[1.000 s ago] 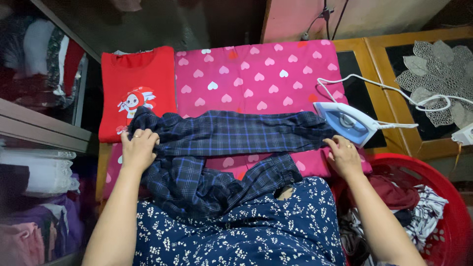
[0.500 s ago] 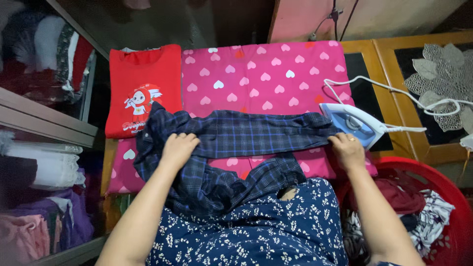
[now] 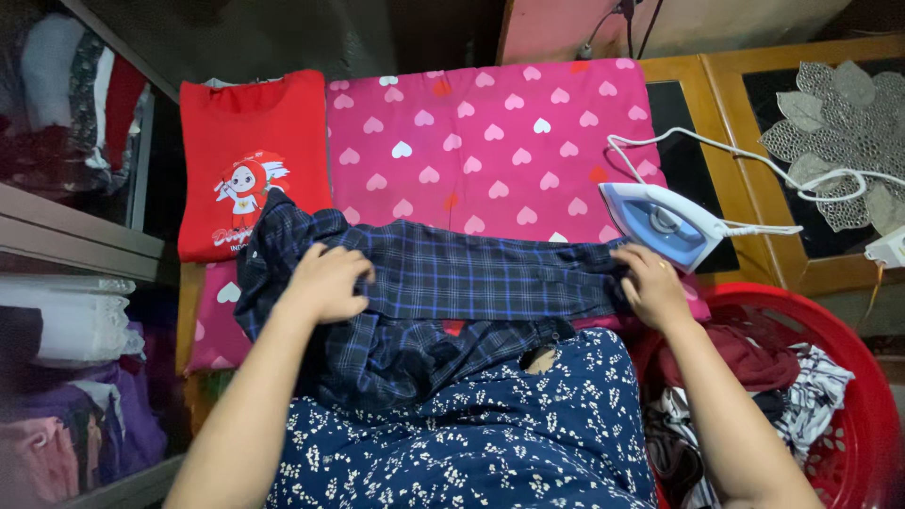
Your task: The person irons a blue plaid shirt on a pink heart-patterned ironing board. They smooth the fabric with one hand while moving the iron with the other, then reposition the shirt to iron different sections.
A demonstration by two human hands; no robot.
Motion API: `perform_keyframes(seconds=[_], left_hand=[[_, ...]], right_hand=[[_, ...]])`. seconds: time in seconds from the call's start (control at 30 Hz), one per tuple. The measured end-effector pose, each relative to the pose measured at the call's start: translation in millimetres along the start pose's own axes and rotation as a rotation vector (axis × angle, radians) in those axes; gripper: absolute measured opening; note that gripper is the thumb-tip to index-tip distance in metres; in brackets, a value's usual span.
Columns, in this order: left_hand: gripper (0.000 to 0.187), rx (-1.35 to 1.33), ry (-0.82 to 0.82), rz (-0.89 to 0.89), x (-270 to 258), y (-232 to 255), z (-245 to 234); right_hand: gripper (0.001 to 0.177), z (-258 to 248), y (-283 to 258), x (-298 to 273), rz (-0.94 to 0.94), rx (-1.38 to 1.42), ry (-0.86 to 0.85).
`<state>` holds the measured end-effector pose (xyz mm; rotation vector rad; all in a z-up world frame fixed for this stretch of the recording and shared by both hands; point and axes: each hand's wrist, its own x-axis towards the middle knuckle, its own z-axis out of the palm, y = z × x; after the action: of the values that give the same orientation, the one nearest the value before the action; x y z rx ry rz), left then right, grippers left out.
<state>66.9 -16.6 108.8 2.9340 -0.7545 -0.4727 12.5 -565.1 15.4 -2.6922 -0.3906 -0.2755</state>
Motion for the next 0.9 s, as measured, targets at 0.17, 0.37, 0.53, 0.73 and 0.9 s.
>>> perform_keyframes(seconds=[0.17,0.37,0.53,0.73,0.9], left_hand=[[0.043,0.082,0.388,0.062,49,18,52],[0.077,0.284,0.211,-0.231,60,-2,94],[0.088,0.323,0.114,-0.285,64,-2,96],[0.089,0.378,0.095,-0.325,71,-5,99],[0.090,0.407,0.184,-0.297,71,6,105]], right_hand=[[0.057,25,14,50,-0.074,-0.165,-0.133],[0.039,5,21,62,0.066,-0.577,-0.399],[0.043,-10,49,60,0.017,-0.570,-0.109],[0.053,-14,69,67,0.134,-0.685,0.143],[0.044,-14,94,74,0.298,-0.609,0.001]])
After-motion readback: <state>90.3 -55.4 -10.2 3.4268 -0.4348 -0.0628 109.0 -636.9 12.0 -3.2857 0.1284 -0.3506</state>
